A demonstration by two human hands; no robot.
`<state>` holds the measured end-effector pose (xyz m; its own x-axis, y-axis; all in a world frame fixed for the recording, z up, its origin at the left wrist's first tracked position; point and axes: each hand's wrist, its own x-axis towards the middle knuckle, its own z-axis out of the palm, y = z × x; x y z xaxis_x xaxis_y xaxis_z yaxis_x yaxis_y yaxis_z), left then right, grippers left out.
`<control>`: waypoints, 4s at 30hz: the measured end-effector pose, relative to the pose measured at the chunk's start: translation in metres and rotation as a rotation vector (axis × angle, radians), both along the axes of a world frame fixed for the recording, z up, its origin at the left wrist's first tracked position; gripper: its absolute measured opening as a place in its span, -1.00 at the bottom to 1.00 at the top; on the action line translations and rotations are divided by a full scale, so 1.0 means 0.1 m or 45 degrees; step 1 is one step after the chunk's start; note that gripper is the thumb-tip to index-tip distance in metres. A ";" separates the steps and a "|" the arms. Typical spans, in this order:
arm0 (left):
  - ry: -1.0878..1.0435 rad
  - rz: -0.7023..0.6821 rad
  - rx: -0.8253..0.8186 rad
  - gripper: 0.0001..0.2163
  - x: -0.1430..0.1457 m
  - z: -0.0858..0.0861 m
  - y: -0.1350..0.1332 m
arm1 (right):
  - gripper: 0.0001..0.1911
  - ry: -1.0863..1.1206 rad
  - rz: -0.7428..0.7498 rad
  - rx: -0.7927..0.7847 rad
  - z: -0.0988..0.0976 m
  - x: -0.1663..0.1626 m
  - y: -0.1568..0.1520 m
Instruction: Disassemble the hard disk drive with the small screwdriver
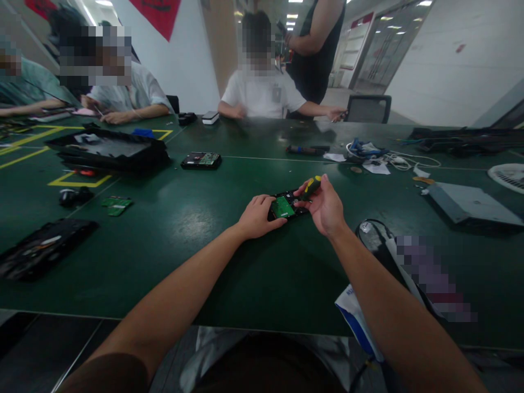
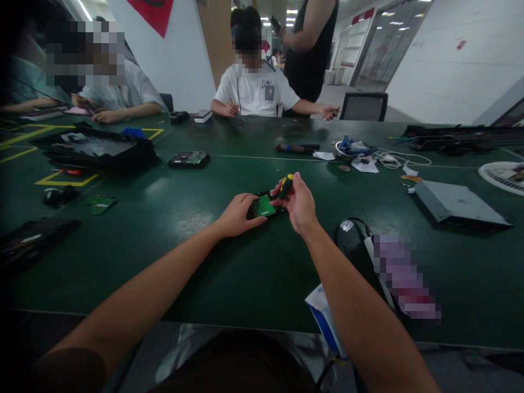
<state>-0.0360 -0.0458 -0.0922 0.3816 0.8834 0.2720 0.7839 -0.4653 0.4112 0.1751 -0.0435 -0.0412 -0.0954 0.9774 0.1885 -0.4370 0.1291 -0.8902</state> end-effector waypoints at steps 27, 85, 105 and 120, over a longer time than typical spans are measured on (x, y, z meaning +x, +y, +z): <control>-0.008 -0.004 0.019 -0.29 0.01 -0.01 0.00 | -0.56 -0.098 -0.042 0.066 -0.03 0.03 0.00; -0.023 -0.008 0.001 -0.31 0.00 -0.02 0.02 | -0.48 -0.088 -0.049 0.003 -0.02 -0.01 -0.01; -0.005 -0.014 -0.014 -0.29 0.00 0.01 0.01 | -0.45 -0.150 0.028 0.010 -0.03 0.00 -0.02; 0.003 -0.015 0.017 -0.28 0.00 -0.02 0.02 | -0.45 -0.088 -0.011 -0.008 -0.03 0.01 0.01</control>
<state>-0.0362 -0.0442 -0.0939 0.3924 0.8752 0.2830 0.7793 -0.4798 0.4031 0.1766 -0.0423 -0.0438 -0.0998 0.9794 0.1756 -0.3730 0.1268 -0.9191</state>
